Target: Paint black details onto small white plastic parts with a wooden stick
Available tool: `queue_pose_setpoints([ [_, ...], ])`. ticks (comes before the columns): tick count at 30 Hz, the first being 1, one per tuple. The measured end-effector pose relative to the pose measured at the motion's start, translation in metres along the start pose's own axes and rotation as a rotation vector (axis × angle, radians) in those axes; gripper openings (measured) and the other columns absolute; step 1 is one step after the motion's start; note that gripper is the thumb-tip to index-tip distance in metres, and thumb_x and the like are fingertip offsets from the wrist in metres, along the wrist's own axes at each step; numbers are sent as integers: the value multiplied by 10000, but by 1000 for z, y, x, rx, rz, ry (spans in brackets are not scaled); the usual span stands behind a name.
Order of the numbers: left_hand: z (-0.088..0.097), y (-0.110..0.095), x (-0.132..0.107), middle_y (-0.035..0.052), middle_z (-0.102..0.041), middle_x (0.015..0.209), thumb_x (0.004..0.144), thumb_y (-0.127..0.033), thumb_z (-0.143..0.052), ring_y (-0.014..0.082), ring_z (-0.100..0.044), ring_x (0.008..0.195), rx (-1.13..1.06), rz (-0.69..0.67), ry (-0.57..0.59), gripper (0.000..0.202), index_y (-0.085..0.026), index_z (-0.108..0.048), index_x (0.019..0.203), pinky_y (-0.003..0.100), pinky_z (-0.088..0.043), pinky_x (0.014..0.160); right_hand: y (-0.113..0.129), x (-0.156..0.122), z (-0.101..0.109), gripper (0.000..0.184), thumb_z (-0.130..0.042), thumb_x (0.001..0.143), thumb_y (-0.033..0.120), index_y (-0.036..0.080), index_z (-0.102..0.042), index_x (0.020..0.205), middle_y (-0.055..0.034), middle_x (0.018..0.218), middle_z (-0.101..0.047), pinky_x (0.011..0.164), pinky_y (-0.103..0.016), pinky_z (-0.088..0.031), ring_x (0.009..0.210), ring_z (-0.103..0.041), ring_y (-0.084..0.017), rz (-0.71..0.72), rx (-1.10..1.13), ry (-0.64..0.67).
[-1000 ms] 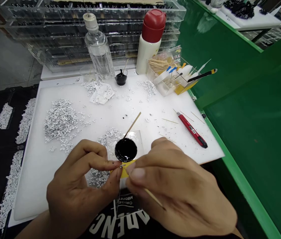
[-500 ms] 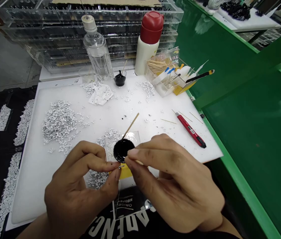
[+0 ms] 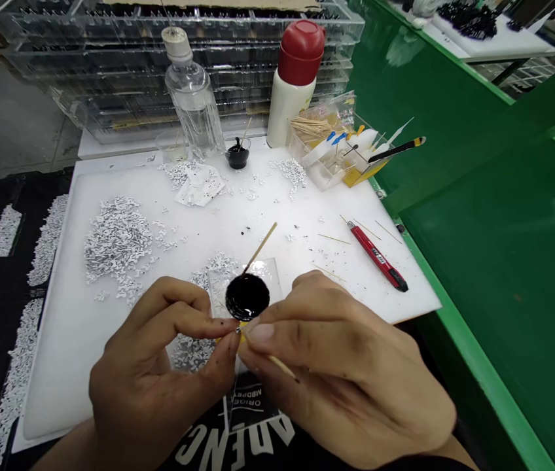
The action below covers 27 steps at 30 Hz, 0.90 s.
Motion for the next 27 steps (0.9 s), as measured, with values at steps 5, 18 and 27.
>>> queue_pose_setpoints([
  [5, 0, 0, -1, -3, -597, 780, 816, -18, -733, 95, -614, 674, -5, -4, 1, 129, -145, -710, 819, 215, -552, 580, -1, -1, -2, 421, -707, 815, -96, 146, -684, 1160, -28, 1058, -738, 631, -322, -605, 803, -663, -111, 7, 58, 3],
  [18, 1, 1, 0, 1, -599, 787, 811, -9, -737, 72, -613, 694, -11, -7, 6, 105, -112, -715, 800, 180, -536, 607, 0, -3, -3, 424, -719, 817, -90, 142, -689, 1171, -40, 1045, -737, 586, -319, -586, 803, -663, -123, -25, 49, -12],
  [27, 1, 0, -1, 1, -595, 788, 812, -2, -732, 64, -612, 708, -24, -3, 11, 93, -93, -720, 796, 167, -535, 639, 3, -1, -3, 433, -727, 816, -100, 136, -676, 1176, -21, 1089, -731, 673, -306, -631, 829, -670, -101, -15, 95, 5],
])
Point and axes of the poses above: each hand's wrist, its own x-axis towards the middle knuckle, its own z-axis out of the back of the hand, y = z × x, the point moved 1 cm from there along x, towards the middle knuckle
